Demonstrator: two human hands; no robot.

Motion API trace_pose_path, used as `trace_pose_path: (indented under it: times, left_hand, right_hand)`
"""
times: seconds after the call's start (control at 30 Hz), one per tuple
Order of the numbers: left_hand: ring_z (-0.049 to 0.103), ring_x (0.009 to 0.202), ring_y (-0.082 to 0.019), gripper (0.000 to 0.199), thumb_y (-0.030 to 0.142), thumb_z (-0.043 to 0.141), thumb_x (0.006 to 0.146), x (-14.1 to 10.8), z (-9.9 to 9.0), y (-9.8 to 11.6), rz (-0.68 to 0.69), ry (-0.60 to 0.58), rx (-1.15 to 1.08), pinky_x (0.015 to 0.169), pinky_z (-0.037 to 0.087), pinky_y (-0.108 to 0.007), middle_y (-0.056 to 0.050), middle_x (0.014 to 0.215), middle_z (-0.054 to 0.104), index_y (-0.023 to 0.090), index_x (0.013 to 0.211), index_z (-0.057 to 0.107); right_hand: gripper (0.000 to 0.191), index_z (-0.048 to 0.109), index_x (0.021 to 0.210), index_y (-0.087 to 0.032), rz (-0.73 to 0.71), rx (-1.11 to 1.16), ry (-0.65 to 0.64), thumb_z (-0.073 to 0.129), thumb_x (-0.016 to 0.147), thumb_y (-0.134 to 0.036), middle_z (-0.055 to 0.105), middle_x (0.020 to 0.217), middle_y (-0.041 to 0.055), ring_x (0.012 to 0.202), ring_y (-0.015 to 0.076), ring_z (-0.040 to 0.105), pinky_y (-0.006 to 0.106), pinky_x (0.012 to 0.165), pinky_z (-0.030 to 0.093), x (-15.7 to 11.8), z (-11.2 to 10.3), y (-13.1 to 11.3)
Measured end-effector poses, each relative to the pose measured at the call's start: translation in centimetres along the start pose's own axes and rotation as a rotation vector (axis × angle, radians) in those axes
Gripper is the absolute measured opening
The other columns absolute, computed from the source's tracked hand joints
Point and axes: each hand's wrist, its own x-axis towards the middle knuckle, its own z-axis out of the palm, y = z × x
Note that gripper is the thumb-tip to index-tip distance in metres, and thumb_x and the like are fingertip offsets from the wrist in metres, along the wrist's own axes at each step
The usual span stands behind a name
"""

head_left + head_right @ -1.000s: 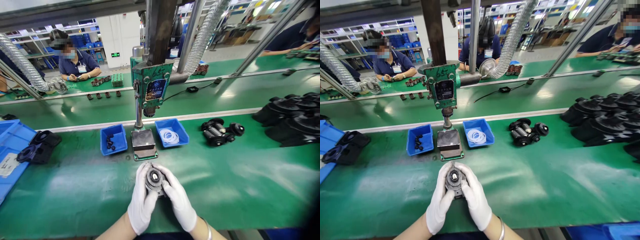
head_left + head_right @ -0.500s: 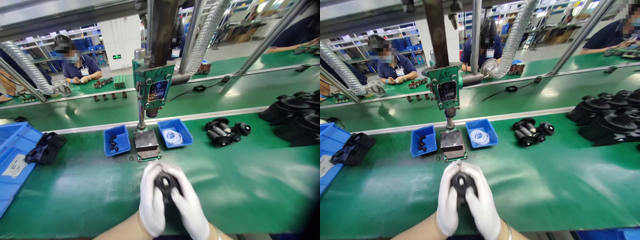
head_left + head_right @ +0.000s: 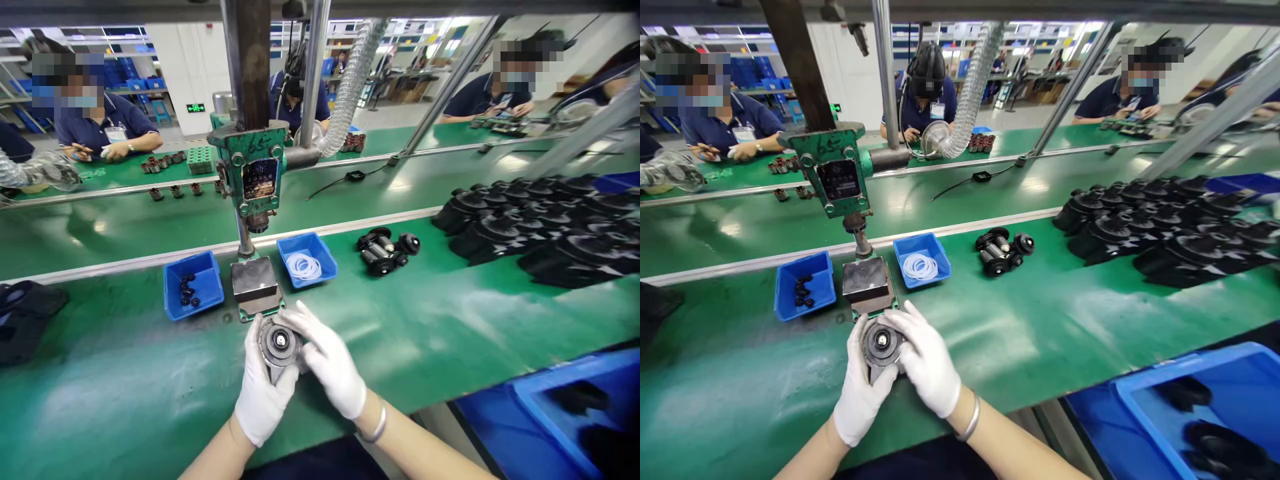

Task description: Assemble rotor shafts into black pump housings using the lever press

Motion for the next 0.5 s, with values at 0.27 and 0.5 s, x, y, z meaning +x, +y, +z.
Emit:
trace_pose_path:
  times: [0.27, 0.5]
  left_hand:
    - [0.034, 0.141, -0.032, 0.081, 0.032, 0.061, 0.087, 0.4, 0.3, -0.3, -0.020, -0.007, 0.012, 0.117, 0.026, -0.054, -0.017, 0.153, 0.027, 0.024, 0.150, 0.011]
    - [0.037, 0.140, -0.032, 0.083, 0.029, 0.061, 0.086, 0.5, 0.9, -0.2, 0.010, 0.049, 0.112, 0.115, 0.031, -0.051, -0.018, 0.152, 0.031, 0.023, 0.150, 0.010]
  right_hand:
    - [0.047, 0.063, 0.116, -0.021, 0.127, 0.096, 0.049, 0.055, 0.088, -0.058, 0.069, 0.098, 0.0088, 0.098, 0.0265, 0.064, 0.041, 0.092, 0.051, 1.5, 0.0, 0.2]
    - [0.029, 0.063, 0.092, -0.020, 0.104, -0.141, 0.249, 0.036, 0.098, -0.029, 0.058, 0.062, 0.0003, 0.053, 0.0159, 0.056, 0.034, 0.069, 0.055, -0.4, -2.0, -0.2]
